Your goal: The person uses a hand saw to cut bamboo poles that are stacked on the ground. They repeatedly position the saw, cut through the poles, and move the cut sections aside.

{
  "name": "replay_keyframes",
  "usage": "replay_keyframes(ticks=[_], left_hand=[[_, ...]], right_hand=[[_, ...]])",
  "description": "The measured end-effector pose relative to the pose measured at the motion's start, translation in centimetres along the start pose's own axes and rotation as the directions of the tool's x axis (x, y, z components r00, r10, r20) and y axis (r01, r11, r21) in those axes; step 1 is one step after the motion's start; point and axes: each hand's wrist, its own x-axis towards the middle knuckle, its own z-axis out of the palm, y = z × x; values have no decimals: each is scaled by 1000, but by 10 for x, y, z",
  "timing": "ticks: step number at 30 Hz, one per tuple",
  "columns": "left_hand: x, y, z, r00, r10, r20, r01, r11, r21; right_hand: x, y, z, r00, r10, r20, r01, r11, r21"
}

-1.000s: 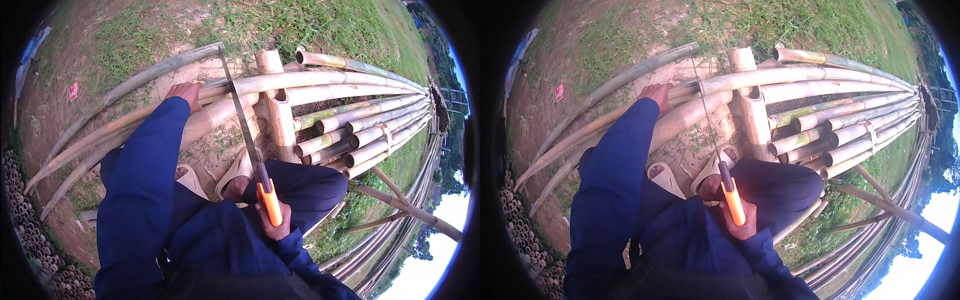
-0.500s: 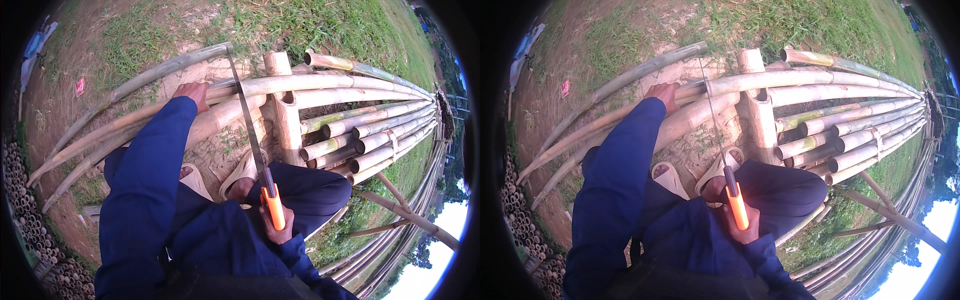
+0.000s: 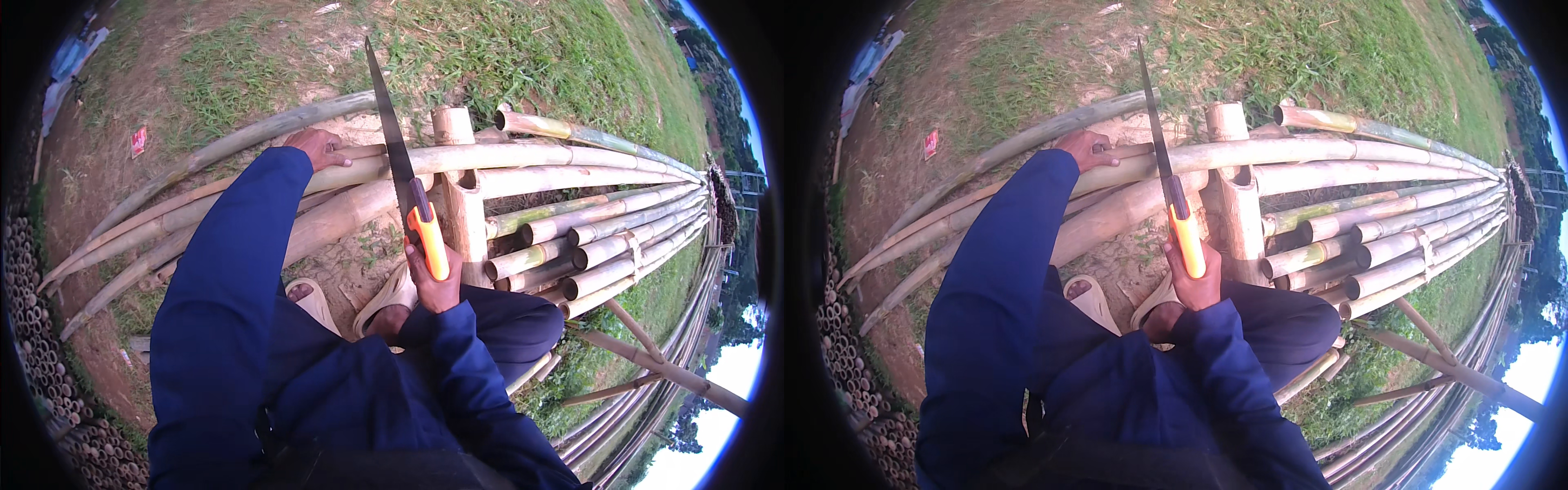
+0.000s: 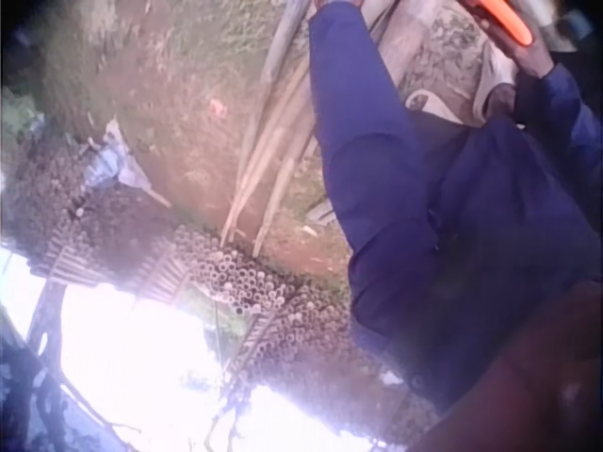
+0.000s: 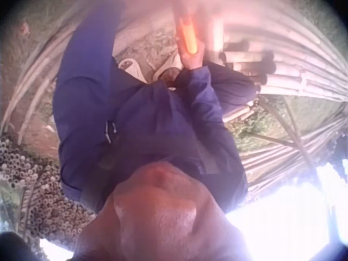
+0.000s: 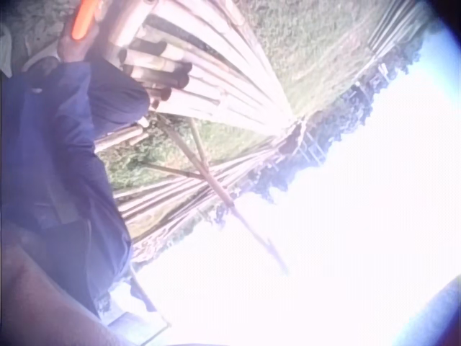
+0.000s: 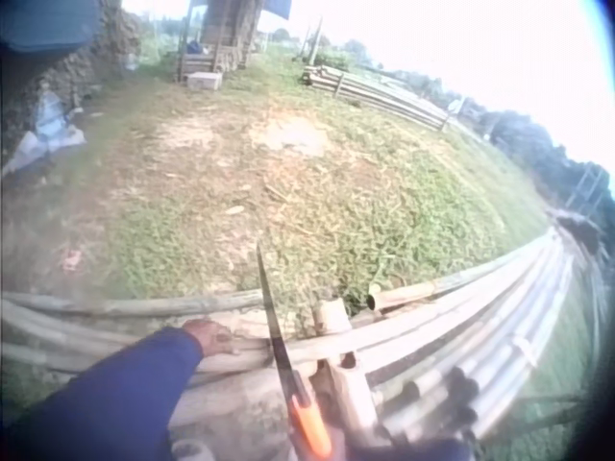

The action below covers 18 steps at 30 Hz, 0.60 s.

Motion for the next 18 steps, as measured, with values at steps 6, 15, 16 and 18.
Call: replay_keyframes(ticks=[6,15,16,18], left_hand=[[7,-11,15,771,63,-634,148,950,275],[-26,38,40,999,-4,-50,19,946,324],[-27,39,43,998,-17,-66,38,943,330],[-26,36,40,999,-33,-43,46,940,338]], right_hand=[[-4,8,8,985,-167,-51,162,983,-85],[-9,6,12,979,-192,-62,178,966,-188],[-17,8,9,983,-174,-58,160,969,-186],[-40,10,2,988,-142,-54,130,975,-181]])
